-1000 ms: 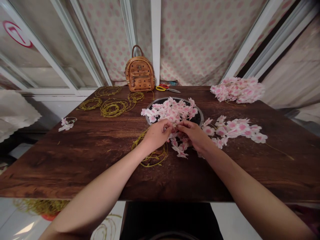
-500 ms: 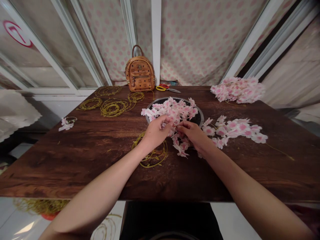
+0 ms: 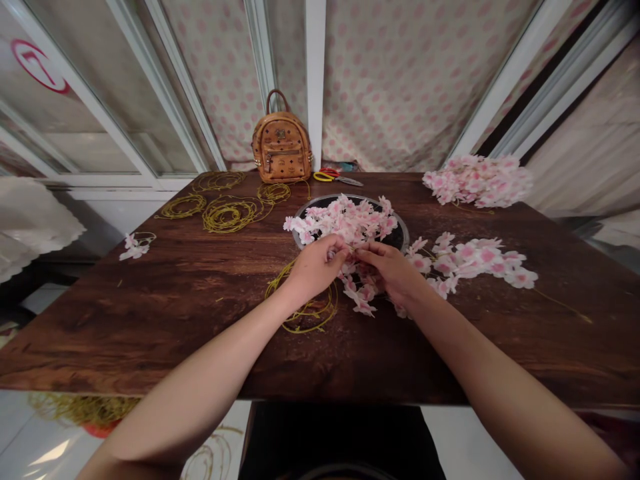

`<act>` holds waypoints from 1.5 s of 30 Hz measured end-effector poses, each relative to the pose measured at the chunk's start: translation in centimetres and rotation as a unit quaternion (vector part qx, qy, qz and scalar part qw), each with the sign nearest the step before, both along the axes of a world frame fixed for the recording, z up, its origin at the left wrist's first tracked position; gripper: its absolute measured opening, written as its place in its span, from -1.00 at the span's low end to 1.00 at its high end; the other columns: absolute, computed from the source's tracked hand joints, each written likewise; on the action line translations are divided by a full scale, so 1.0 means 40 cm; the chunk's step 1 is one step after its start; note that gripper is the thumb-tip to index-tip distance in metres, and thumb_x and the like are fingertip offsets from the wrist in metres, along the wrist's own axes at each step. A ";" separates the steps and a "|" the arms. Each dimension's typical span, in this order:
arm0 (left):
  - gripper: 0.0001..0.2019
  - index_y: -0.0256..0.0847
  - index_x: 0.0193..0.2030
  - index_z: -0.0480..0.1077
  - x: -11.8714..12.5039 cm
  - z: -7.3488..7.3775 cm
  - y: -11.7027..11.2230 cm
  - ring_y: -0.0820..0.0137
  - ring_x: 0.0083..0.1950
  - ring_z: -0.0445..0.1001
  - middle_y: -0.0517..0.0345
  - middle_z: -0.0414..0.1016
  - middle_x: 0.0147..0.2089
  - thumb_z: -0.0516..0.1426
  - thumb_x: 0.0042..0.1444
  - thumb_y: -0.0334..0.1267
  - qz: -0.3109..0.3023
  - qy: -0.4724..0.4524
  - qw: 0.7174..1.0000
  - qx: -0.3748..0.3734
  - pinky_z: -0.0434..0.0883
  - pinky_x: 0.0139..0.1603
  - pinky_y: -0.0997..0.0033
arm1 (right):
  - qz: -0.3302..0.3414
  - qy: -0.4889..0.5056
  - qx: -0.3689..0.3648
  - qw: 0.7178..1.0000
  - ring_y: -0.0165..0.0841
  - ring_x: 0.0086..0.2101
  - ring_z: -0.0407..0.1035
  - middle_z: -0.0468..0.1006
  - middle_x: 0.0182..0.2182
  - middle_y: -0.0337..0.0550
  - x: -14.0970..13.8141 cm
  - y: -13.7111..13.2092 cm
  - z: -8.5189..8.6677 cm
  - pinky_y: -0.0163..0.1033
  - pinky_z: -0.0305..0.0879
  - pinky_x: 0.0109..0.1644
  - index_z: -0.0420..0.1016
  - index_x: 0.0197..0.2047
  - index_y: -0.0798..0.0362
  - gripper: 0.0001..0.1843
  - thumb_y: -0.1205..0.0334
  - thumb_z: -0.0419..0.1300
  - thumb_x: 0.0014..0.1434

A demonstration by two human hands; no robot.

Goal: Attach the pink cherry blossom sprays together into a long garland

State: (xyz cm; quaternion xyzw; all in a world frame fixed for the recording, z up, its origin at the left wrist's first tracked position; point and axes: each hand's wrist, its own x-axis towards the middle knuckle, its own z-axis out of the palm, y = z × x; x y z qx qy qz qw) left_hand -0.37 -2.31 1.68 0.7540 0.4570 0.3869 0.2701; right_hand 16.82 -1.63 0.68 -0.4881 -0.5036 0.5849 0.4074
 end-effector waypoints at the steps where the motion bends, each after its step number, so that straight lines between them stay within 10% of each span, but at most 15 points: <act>1: -0.89 -0.20 -0.30 0.39 0.000 -0.002 0.001 0.40 -0.37 0.37 0.17 0.47 -0.37 0.05 0.20 -0.32 0.000 -0.002 1.000 -0.001 0.29 -0.32 0.40 | -0.003 0.004 0.001 1.000 -0.47 -0.56 0.18 0.39 -0.53 -0.30 0.001 0.001 -0.002 -0.34 0.07 -0.54 0.42 -0.40 0.01 -0.85 0.14 0.27 -0.01; 22: -0.88 -0.21 -0.29 0.38 0.000 -0.011 0.005 0.41 -0.39 0.40 0.16 0.49 -0.36 0.04 0.22 -0.31 0.005 -0.027 0.999 -0.027 0.33 -0.33 0.40 | -0.017 0.030 -0.028 0.999 -0.43 -0.50 0.25 0.46 -0.51 -0.24 0.000 0.001 0.008 -0.30 0.18 -0.46 0.43 -0.44 0.00 -0.90 0.19 0.26 0.01; 45: -0.84 -0.28 -0.32 0.54 -0.006 -0.016 0.023 0.46 -0.42 0.42 0.11 0.56 -0.38 0.24 0.04 -0.22 -0.010 -0.177 0.967 -0.183 0.36 -0.34 0.44 | -0.017 -0.154 0.106 0.982 -0.46 -0.63 0.14 0.34 -0.65 -0.30 0.004 -0.006 0.022 -0.29 0.08 -0.55 0.40 -0.43 0.02 -0.80 0.07 0.16 0.09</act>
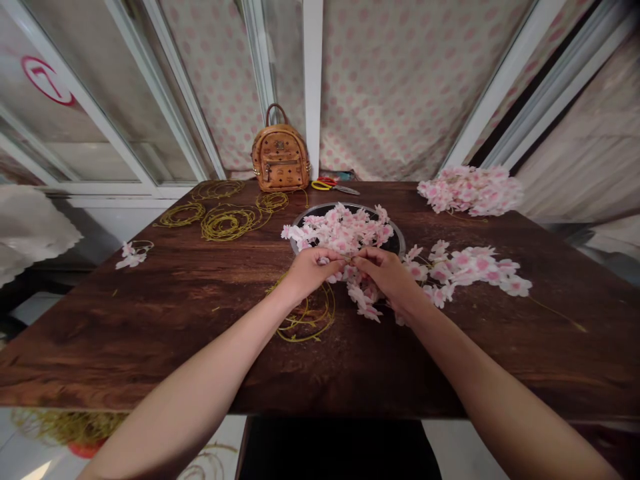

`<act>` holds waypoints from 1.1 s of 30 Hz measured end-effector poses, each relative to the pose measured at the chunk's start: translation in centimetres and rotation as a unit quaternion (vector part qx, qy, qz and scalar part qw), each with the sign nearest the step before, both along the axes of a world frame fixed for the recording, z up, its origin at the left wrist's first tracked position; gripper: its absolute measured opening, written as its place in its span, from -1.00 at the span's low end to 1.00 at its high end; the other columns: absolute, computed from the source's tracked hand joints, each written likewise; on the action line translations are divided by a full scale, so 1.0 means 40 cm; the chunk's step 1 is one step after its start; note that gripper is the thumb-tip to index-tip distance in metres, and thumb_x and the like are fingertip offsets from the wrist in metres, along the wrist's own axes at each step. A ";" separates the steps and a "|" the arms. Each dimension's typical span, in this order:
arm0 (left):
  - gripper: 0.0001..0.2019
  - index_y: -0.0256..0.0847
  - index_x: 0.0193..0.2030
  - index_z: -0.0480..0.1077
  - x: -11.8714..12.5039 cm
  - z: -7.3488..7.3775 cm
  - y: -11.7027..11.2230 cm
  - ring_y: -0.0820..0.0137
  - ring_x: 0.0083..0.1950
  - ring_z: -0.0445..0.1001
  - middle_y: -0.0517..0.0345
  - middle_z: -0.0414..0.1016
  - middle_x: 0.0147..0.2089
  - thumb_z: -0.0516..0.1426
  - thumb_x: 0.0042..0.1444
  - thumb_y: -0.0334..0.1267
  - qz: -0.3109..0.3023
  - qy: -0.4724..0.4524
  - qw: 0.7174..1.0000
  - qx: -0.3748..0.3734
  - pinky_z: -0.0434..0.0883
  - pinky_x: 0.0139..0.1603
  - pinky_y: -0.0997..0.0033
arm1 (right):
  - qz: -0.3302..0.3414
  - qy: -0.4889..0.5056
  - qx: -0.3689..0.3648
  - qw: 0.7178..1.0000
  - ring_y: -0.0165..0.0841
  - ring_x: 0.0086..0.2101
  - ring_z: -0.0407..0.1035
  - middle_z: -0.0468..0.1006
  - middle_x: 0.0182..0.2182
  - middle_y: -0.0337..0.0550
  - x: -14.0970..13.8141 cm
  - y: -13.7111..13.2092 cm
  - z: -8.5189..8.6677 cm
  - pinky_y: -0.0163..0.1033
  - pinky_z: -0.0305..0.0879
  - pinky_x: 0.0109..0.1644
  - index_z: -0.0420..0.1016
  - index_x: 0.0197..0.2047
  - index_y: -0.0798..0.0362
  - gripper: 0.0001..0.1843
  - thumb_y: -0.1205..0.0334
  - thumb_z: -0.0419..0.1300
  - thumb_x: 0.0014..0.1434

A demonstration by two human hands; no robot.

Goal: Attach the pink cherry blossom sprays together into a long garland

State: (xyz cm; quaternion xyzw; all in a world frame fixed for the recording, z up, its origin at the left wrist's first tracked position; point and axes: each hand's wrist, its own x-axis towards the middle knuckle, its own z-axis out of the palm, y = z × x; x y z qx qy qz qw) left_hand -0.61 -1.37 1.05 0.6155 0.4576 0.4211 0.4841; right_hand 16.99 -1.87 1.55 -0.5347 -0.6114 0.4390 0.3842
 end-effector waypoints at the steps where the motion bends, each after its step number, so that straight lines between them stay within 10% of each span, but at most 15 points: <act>1: -0.85 -0.27 -0.33 0.54 -0.001 -0.002 0.001 0.46 -0.42 0.42 0.11 0.56 -0.39 0.24 0.04 -0.22 0.001 0.000 1.000 0.006 0.36 -0.34 0.44 | 0.001 -0.001 0.003 1.000 -0.46 -0.62 0.15 0.35 -0.64 -0.30 0.000 0.000 0.000 -0.29 0.09 -0.55 0.40 -0.43 0.02 -0.80 0.08 0.16 0.09; 33: -0.88 -0.21 -0.42 0.55 -0.002 -0.017 0.009 0.41 -0.36 0.47 0.13 0.58 -0.38 0.22 0.04 -0.23 0.012 0.020 0.999 0.048 0.41 -0.28 0.37 | 0.021 -0.083 0.060 0.995 -0.43 -0.59 0.29 0.44 -0.58 -0.24 0.000 -0.009 0.009 -0.29 0.21 -0.56 0.39 -0.41 0.02 -0.85 0.14 0.12 0.12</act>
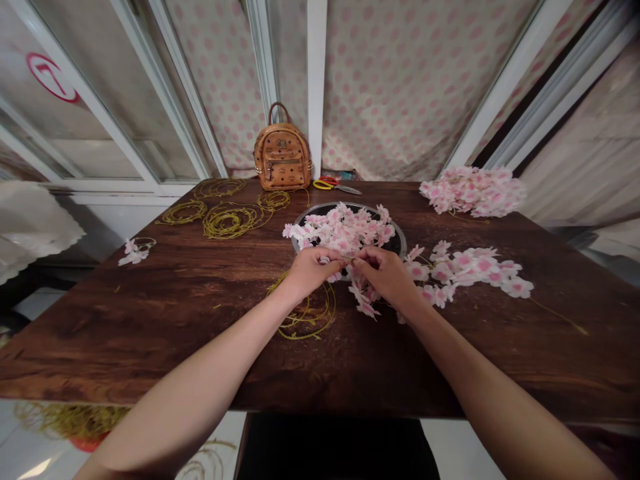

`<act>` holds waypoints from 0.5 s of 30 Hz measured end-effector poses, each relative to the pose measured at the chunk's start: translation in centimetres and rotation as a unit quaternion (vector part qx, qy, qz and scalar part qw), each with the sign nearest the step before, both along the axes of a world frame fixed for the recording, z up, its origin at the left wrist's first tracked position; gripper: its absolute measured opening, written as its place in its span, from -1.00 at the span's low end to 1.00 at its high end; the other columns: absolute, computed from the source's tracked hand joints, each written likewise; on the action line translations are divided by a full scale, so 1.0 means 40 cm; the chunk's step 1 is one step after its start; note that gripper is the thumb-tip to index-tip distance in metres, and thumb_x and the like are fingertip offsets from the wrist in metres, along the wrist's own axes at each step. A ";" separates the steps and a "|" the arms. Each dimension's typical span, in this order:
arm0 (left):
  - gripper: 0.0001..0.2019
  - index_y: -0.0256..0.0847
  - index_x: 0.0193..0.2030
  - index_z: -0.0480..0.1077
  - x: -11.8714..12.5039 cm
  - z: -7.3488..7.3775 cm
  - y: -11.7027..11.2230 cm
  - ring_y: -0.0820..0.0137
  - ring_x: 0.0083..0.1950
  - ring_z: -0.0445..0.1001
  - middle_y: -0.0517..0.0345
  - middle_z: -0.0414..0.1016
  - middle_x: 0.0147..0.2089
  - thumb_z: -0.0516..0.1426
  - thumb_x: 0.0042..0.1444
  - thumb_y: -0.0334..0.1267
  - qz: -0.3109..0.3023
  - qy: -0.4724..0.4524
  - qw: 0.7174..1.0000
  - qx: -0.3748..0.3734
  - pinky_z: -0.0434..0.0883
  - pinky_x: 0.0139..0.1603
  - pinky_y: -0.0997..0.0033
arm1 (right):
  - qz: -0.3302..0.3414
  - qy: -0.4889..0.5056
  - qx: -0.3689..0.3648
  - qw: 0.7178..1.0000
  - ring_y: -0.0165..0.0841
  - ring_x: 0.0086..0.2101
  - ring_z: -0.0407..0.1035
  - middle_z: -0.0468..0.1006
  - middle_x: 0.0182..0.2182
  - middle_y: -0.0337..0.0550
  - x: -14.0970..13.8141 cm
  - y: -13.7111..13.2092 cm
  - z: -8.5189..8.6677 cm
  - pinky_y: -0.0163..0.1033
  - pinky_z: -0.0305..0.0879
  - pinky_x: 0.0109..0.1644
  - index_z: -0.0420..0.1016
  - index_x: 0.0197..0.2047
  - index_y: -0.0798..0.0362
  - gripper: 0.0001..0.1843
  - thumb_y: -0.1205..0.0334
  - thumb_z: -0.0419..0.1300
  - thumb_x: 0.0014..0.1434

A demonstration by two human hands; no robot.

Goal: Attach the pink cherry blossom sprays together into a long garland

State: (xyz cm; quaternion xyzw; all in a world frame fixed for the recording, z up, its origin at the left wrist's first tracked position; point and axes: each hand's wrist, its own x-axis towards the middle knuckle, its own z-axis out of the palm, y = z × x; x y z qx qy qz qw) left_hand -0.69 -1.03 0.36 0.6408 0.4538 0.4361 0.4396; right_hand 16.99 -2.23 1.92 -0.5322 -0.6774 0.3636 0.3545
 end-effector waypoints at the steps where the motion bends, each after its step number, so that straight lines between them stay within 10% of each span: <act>1: -0.88 -0.21 -0.43 0.54 0.000 0.000 0.000 0.41 -0.36 0.47 0.13 0.58 -0.38 0.22 0.04 -0.24 0.000 0.000 1.000 0.001 0.41 -0.27 0.36 | 0.000 -0.002 0.001 1.000 -0.43 -0.59 0.29 0.44 -0.58 -0.24 0.000 0.000 -0.001 -0.29 0.21 -0.55 0.39 -0.41 0.02 -0.84 0.14 0.11 0.13; 15: -0.88 -0.23 -0.43 0.54 0.003 -0.002 -0.003 0.43 -0.41 0.42 0.13 0.55 -0.41 0.22 0.02 -0.24 0.003 -0.002 1.000 -0.011 0.37 -0.32 0.38 | -0.007 -0.068 0.068 0.995 -0.40 -0.50 0.28 0.45 -0.54 -0.24 0.001 0.004 -0.007 -0.24 0.19 -0.40 0.39 -0.44 0.01 -0.85 0.19 0.10 0.13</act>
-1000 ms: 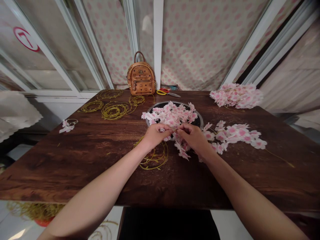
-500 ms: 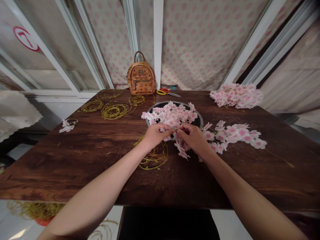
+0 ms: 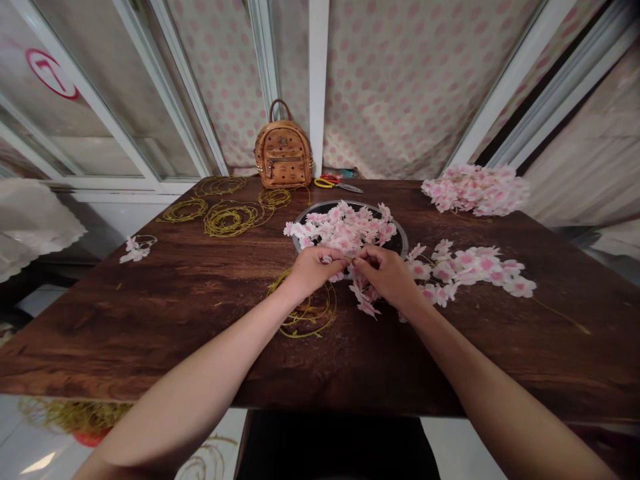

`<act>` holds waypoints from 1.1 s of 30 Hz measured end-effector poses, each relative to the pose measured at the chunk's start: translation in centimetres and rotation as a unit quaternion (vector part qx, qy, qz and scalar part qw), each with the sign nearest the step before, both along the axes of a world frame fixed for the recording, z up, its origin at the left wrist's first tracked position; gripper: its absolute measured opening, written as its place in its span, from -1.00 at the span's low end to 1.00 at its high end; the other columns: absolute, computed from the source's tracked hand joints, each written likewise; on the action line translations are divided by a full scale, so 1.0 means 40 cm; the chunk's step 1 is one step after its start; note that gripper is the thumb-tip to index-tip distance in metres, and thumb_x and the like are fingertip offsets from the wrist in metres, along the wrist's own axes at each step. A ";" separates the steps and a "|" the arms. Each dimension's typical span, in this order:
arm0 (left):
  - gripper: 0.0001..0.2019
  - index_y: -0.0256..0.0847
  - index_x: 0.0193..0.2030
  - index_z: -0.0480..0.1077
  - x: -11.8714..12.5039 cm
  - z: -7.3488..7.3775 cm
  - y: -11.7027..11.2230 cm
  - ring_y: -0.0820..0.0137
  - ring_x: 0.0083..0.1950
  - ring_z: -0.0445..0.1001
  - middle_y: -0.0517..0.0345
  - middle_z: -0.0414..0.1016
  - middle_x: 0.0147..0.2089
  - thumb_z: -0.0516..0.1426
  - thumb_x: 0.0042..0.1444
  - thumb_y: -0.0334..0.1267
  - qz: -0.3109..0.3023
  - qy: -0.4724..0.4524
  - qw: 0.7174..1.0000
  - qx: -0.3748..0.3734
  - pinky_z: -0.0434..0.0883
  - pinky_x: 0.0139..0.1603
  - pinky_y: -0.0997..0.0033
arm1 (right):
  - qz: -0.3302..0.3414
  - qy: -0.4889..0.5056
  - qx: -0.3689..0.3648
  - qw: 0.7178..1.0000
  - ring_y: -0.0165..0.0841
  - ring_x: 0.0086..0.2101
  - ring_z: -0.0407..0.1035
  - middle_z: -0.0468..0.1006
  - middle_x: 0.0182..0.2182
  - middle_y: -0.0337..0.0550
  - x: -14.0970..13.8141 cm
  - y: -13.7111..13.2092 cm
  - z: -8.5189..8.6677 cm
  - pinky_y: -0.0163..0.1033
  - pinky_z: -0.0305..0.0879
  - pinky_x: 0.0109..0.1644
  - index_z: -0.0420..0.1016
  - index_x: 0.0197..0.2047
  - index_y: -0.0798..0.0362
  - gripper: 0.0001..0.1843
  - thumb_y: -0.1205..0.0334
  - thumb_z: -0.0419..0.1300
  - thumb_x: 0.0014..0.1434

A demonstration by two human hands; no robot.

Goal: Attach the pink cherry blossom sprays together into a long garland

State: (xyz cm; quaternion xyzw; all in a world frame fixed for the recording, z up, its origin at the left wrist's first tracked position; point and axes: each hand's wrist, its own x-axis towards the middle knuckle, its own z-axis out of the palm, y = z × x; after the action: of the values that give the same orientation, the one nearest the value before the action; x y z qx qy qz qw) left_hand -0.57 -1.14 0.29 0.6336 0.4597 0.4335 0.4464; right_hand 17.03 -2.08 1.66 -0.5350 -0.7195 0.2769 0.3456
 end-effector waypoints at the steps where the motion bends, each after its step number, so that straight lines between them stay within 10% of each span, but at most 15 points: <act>1: -0.88 -0.23 -0.43 0.54 0.000 -0.001 0.001 0.44 -0.42 0.41 0.14 0.55 -0.42 0.22 0.02 -0.24 -0.003 -0.001 1.000 -0.001 0.36 -0.33 0.39 | 0.000 -0.006 0.003 1.000 -0.40 -0.50 0.28 0.45 -0.54 -0.23 0.000 0.000 0.001 -0.24 0.18 -0.40 0.39 -0.44 0.01 -0.85 0.19 0.09 0.13; 33: -0.91 -0.27 -0.41 0.53 -0.008 -0.003 -0.001 0.49 -0.43 0.37 0.18 0.51 -0.44 0.21 -0.01 -0.31 -0.029 0.066 0.997 0.026 0.30 -0.36 0.46 | 0.076 -0.033 -0.014 0.996 -0.41 -0.51 0.32 0.48 -0.53 -0.23 0.004 0.007 -0.002 -0.25 0.19 -0.38 0.43 -0.37 0.05 -0.83 0.24 0.03 0.14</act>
State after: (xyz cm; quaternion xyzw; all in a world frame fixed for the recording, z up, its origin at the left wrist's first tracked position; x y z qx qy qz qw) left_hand -0.88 -1.19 0.16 0.6853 0.4584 0.3890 0.4110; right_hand 17.20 -1.81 1.59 -0.4925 -0.7649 0.2951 0.2921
